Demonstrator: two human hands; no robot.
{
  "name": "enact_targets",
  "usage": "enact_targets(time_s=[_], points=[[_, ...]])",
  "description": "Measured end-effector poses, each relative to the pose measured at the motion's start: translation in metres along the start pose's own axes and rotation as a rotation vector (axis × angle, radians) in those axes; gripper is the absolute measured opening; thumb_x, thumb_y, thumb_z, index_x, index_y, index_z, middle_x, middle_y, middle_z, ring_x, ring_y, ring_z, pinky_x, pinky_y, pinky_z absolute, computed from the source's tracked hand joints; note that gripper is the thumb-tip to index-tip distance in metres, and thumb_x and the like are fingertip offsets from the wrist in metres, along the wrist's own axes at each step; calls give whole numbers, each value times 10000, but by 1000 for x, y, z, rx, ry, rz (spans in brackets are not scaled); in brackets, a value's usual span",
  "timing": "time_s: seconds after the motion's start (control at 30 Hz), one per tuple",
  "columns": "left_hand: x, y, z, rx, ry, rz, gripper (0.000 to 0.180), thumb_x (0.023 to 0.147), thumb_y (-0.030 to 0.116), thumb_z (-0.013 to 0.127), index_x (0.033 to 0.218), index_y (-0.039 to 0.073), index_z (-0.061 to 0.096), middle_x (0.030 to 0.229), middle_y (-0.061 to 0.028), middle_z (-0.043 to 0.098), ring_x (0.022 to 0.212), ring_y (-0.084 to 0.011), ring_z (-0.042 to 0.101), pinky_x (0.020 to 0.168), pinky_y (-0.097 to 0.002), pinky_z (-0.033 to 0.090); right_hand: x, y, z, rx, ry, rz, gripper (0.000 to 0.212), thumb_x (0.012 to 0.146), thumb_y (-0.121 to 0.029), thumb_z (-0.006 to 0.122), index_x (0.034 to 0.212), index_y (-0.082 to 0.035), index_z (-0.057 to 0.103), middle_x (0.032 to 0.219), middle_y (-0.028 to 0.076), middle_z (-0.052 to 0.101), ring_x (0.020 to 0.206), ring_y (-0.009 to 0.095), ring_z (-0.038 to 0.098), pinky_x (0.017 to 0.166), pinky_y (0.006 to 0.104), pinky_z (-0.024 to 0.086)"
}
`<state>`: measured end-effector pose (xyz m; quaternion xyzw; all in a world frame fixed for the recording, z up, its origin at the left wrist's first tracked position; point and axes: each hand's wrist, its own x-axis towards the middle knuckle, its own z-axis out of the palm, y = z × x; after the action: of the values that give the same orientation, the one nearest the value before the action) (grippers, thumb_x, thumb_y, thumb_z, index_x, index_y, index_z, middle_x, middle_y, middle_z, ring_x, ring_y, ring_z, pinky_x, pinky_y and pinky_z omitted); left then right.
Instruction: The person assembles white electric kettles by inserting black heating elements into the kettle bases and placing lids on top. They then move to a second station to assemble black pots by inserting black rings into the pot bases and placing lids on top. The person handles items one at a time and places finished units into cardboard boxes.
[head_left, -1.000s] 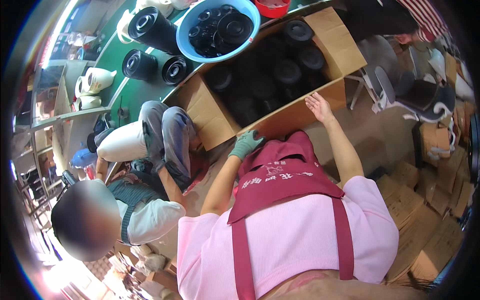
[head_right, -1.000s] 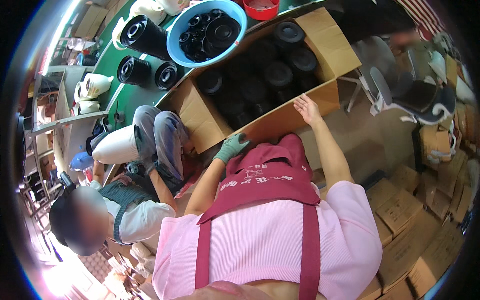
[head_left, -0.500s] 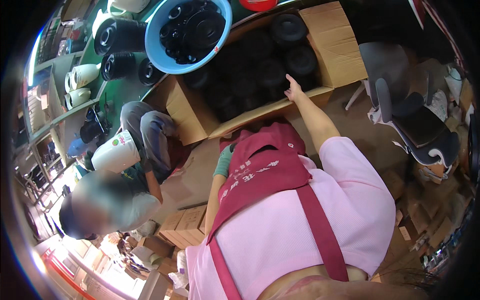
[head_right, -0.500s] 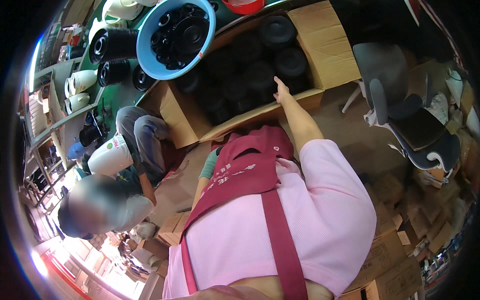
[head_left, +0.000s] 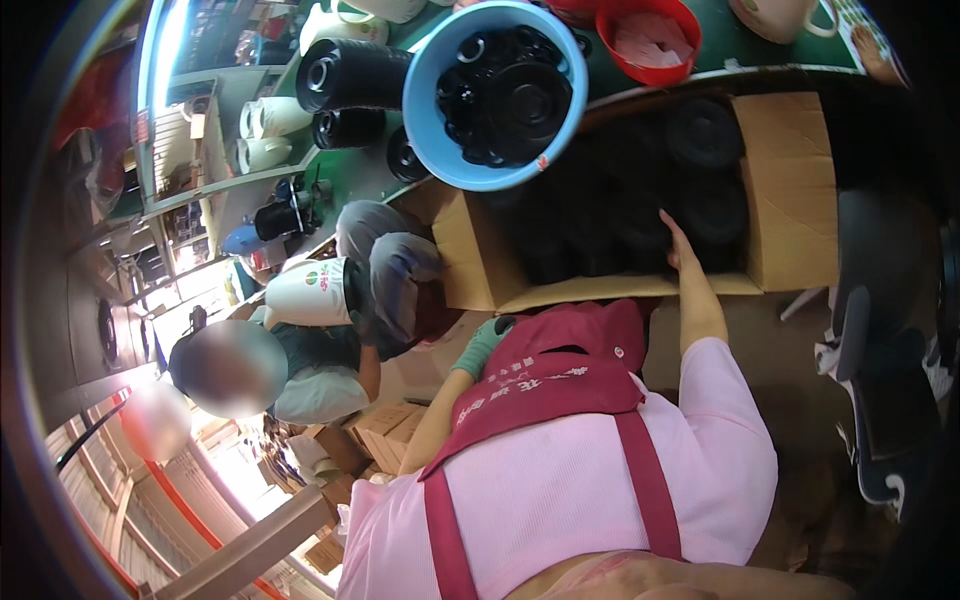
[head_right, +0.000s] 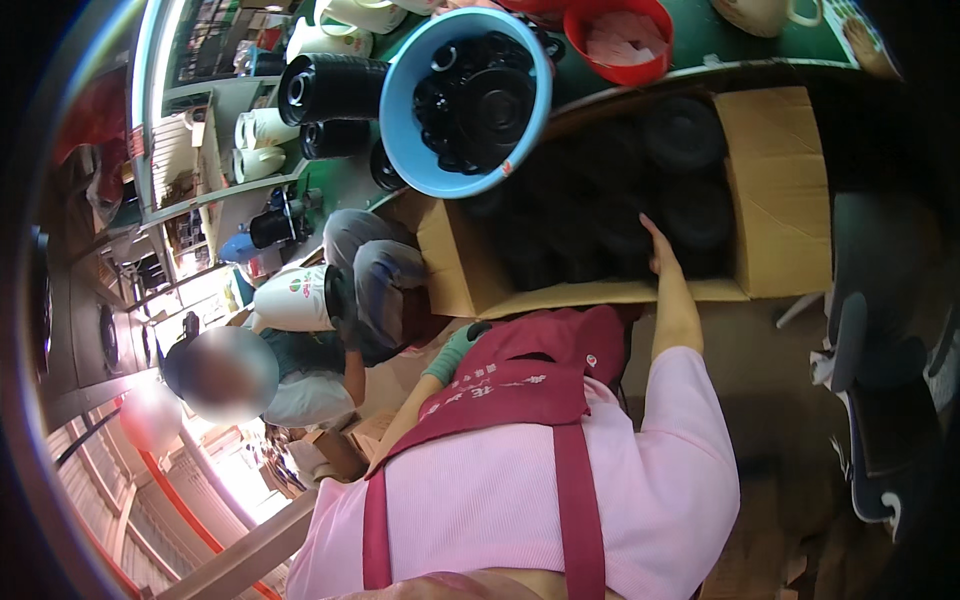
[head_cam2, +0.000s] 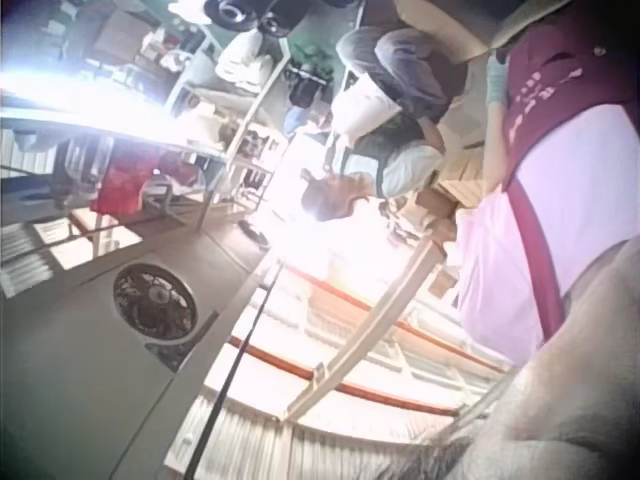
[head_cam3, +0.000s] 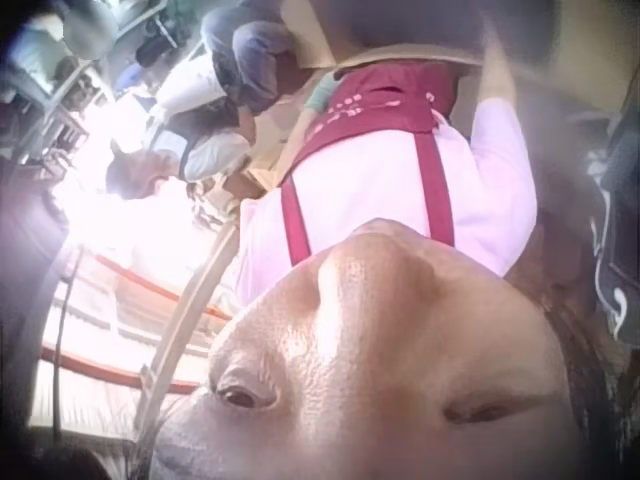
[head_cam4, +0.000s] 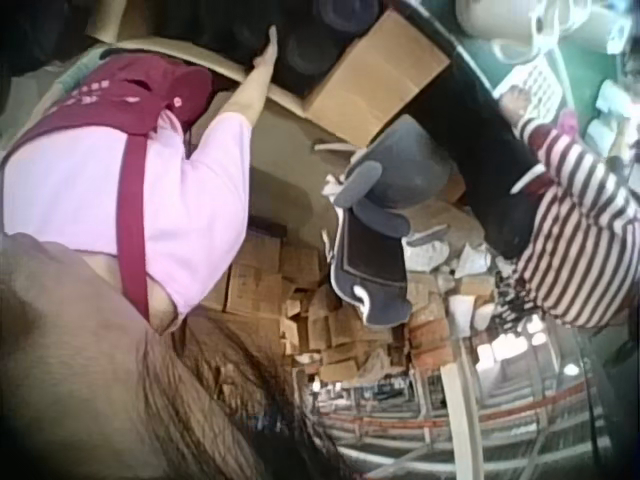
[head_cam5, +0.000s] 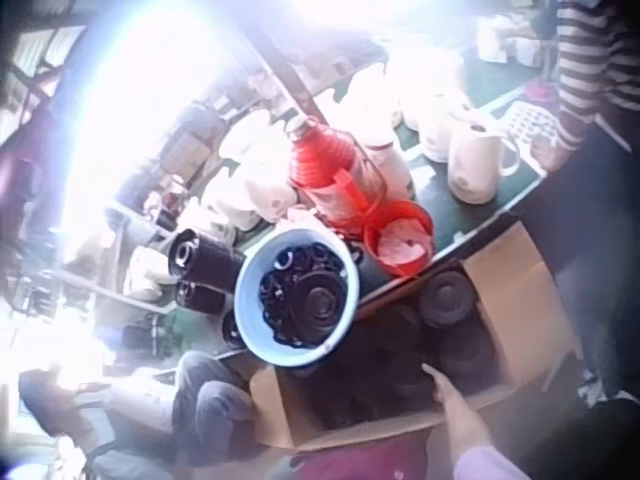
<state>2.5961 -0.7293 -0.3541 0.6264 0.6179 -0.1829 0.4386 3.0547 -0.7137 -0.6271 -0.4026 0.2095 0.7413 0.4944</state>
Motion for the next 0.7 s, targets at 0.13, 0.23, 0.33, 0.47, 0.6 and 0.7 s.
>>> enact_targets(time_s=[0.13,0.23,0.33,0.47,0.6,0.7], points=[[21,-5,-51,-5,-49,20,428,920,388,633,1200,66,672,1184,-176,686,1106,-319,650,945,-394,499,1,0,8,47,-64,17,731,816,-427,798,1394,-56,546,1409,104,571,1309,268,520,1105,429,411],[34,-33,-50,-118,-122,-54,392,914,323,666,1206,62,671,1154,-163,701,1090,-301,664,931,-385,514,-29,10,18,45,85,-18,876,804,-588,753,1473,-103,463,1478,106,502,1376,284,444,1127,479,362],[53,-17,-70,115,-6,50,396,907,384,644,1199,119,678,1181,-168,673,1105,-361,633,948,-424,501,-36,10,30,-110,429,-92,1071,718,-757,710,1509,-104,402,1510,113,452,1386,327,403,1132,510,324],[63,1,-83,187,-76,143,377,913,376,634,1187,121,681,1178,-161,668,1104,-366,623,938,-437,501,41,29,-17,-144,522,-141,1118,703,-758,724,1455,16,432,1387,155,551,1265,318,516,1060,486,424],[53,-24,-87,128,-56,66,380,925,364,617,1209,118,672,1200,-163,670,1146,-346,620,955,-419,496,67,47,-17,71,555,-294,1117,685,-715,770,1445,30,433,1371,152,564,1248,308,535,1065,464,444],[46,-30,-79,18,-118,-46,398,955,327,596,1262,79,641,1231,-150,671,1166,-294,624,980,-362,481,76,48,-37,111,565,-188,1124,673,-708,782,1448,25,428,1380,154,559,1249,317,536,1077,469,440]])
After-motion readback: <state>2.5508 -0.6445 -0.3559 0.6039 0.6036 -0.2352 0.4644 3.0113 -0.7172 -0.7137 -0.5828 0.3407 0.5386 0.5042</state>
